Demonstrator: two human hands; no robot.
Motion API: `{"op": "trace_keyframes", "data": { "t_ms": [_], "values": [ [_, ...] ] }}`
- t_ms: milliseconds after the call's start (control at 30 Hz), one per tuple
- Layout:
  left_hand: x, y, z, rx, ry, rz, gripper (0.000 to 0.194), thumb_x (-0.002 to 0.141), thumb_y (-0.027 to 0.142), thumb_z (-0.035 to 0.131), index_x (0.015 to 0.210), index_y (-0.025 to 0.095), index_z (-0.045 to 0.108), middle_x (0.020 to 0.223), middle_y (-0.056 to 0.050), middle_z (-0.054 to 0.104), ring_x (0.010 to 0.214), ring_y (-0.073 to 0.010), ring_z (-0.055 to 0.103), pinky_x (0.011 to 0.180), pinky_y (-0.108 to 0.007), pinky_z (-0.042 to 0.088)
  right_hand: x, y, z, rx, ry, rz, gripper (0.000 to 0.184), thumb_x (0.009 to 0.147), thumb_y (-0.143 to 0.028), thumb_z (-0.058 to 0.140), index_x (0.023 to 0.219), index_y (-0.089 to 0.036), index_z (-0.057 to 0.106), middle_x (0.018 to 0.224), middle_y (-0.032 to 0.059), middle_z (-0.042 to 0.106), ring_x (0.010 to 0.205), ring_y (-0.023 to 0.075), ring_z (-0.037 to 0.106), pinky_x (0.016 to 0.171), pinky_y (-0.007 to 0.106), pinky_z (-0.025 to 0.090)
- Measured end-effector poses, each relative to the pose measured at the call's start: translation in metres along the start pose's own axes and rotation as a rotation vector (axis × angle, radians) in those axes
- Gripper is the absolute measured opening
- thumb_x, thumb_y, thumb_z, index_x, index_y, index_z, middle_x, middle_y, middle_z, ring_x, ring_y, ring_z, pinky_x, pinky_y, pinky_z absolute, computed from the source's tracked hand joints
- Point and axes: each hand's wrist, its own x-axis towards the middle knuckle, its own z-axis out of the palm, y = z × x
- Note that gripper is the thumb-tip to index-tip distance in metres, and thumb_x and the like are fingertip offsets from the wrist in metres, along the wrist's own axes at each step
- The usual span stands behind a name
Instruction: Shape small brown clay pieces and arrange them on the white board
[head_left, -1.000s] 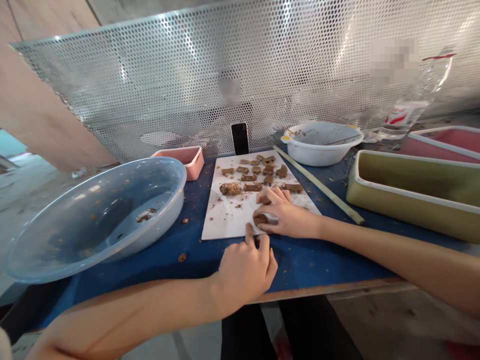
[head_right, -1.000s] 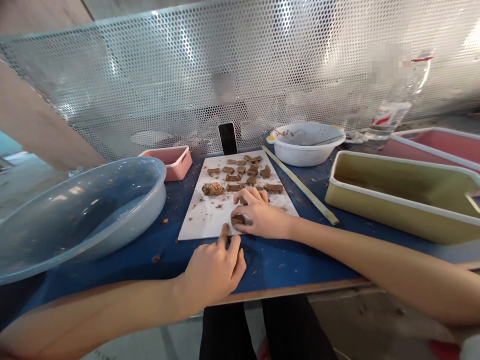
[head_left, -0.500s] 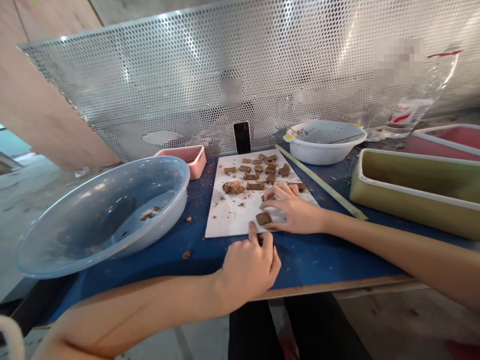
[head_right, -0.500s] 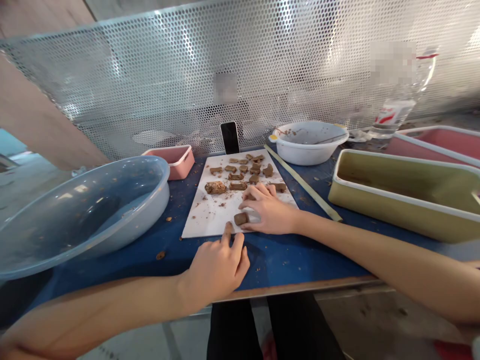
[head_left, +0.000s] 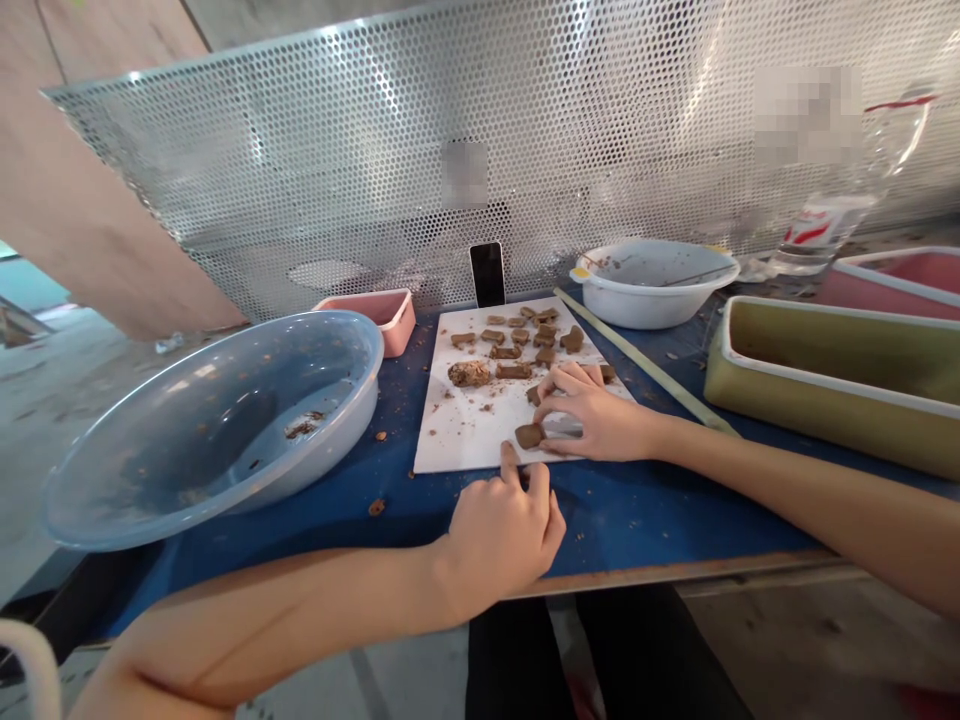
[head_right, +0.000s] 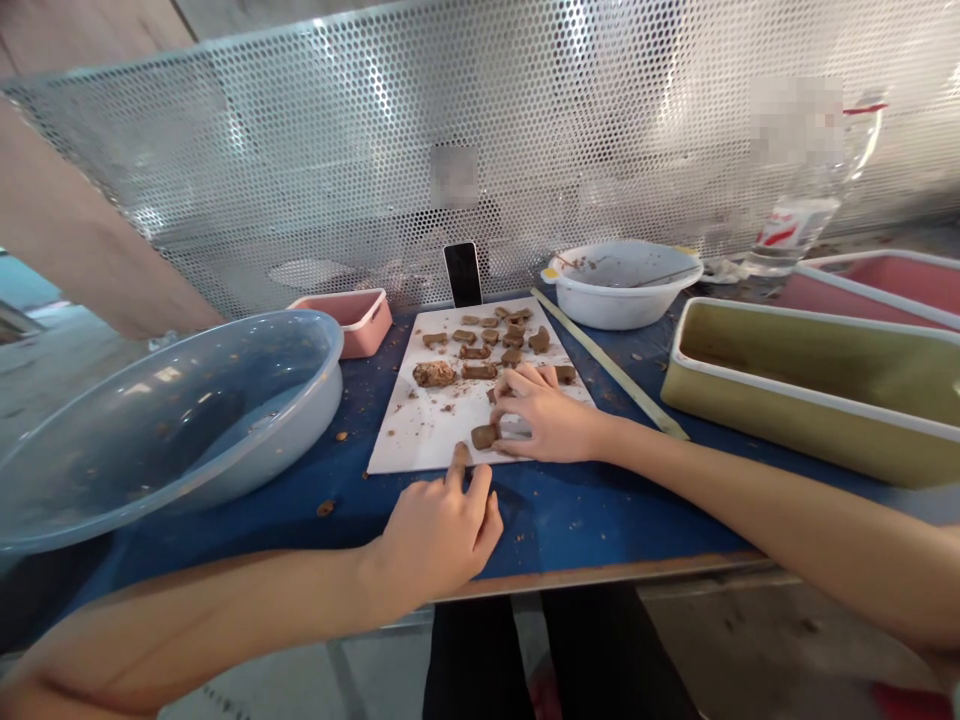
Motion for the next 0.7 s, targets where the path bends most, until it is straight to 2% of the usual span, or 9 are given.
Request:
{"op": "trace_keyframes", "data": {
  "t_ms": [167,267,333,467,700],
  "values": [
    [0.0,0.0,0.001,0.016,0.013,-0.008,0.042,0.112,0.034,0.051,0.133,0.008,0.077,0.152,-0.039,0.068,0.073,-0.0335,0.085,0.06,-0.044,0.07,0.0,-0.002,-0.002,-0.026,0.005,-0.018,0.03,0.1,-0.053,0.081,0.109,-0.025,0.078,0.128,0.0122,0.064,0.125,0.0352,0.054,0.108,0.059,0.04],
    [-0.001,0.0,0.002,0.011,0.027,-0.005,0.041,0.111,0.034,0.052,0.132,0.009,0.077,0.151,-0.038,0.069,0.072,-0.0331,0.084,0.06,-0.043,0.069,-0.001,-0.001,-0.003,-0.042,0.012,-0.022,0.037,0.097,-0.053,0.083,0.119,-0.024,0.077,0.132,0.0137,0.063,0.126,0.0364,0.053,0.108,0.059,0.041],
    [-0.001,0.0,0.003,0.008,0.026,-0.003,0.041,0.112,0.033,0.051,0.132,0.009,0.077,0.151,-0.038,0.068,0.072,-0.0328,0.084,0.06,-0.043,0.069,-0.001,-0.001,-0.004,-0.036,0.009,-0.018,0.036,0.098,-0.051,0.082,0.122,-0.024,0.077,0.133,0.0138,0.062,0.127,0.0361,0.053,0.109,0.058,0.041],
    [-0.001,0.0,0.003,0.012,0.02,0.001,0.044,0.112,0.033,0.048,0.134,0.009,0.076,0.152,-0.039,0.068,0.073,-0.0335,0.084,0.06,-0.044,0.069,-0.001,-0.006,-0.001,-0.03,0.014,0.005,0.023,0.102,-0.048,0.078,0.107,-0.025,0.079,0.128,0.012,0.062,0.123,0.0342,0.053,0.109,0.058,0.04],
    [-0.001,0.001,0.001,-0.002,0.009,-0.006,0.044,0.112,0.032,0.048,0.138,0.008,0.075,0.154,-0.04,0.065,0.077,-0.0353,0.085,0.062,-0.044,0.069,-0.002,-0.015,0.008,-0.092,0.075,0.031,0.022,0.099,-0.045,0.078,0.105,-0.023,0.076,0.128,0.0134,0.062,0.121,0.0352,0.052,0.104,0.056,0.041]
  ]
}}
